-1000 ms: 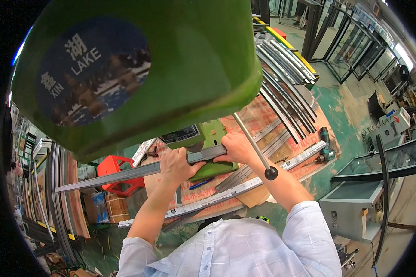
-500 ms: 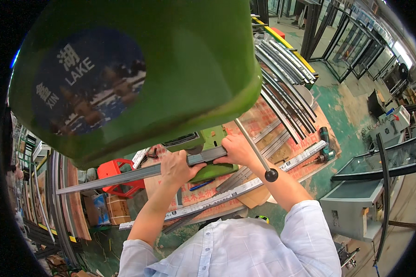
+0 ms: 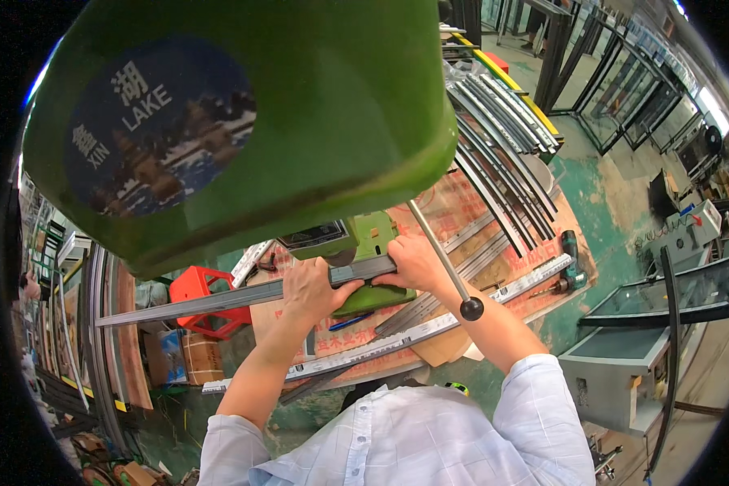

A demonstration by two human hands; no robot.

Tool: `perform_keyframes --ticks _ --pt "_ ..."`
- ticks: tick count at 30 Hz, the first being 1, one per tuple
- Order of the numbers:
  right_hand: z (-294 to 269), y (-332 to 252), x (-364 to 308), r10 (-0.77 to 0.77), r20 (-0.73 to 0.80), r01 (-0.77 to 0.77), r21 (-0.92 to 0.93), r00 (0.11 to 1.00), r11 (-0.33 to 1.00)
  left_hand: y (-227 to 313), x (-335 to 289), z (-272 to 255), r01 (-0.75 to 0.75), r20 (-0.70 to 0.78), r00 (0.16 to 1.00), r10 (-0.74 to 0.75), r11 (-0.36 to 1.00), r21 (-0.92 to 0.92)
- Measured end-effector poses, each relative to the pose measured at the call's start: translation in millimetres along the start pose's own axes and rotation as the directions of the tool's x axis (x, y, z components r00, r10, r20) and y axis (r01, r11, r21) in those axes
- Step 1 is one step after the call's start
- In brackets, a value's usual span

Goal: Drilling holes into aluminum or metal profiles using a bench drill press in a factory setting.

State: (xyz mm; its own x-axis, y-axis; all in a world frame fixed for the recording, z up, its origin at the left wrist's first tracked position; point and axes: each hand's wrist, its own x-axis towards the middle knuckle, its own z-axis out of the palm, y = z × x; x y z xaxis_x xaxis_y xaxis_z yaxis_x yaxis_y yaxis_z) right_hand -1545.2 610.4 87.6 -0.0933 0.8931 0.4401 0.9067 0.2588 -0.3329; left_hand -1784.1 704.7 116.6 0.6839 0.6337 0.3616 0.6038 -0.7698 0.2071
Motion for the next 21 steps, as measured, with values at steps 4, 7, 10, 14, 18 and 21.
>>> perform_keyframes --ticks 4,7,10,14,18,21 --pt "-4 -6 4 0.026 0.026 -0.025 -0.037 0.999 0.999 0 1 0 -0.007 -0.018 1.0 0.008 1.0 0.025" --pt "-12 -11 5 0.06 0.075 -0.056 -0.056 0.995 0.997 0 1 -1 -0.022 -0.033 0.999 0.023 1.0 0.021" --pt "-26 -6 4 -0.009 0.087 0.009 -0.007 0.996 1.0 0 3 -4 -0.026 -0.014 1.0 0.027 0.999 0.043" --pt "-72 20 18 0.17 0.008 -0.164 0.321 0.985 0.933 -1 4 -7 -0.05 -0.01 0.999 0.05 0.998 0.035" --pt "-155 42 65 0.525 -0.492 0.154 0.815 0.694 0.559 0 2 -6 -0.034 0.011 0.999 0.033 0.998 0.046" --pt "-210 27 90 0.484 -0.661 0.37 0.736 0.574 0.567 1 2 -2 0.015 0.093 0.995 -0.021 0.997 0.069"
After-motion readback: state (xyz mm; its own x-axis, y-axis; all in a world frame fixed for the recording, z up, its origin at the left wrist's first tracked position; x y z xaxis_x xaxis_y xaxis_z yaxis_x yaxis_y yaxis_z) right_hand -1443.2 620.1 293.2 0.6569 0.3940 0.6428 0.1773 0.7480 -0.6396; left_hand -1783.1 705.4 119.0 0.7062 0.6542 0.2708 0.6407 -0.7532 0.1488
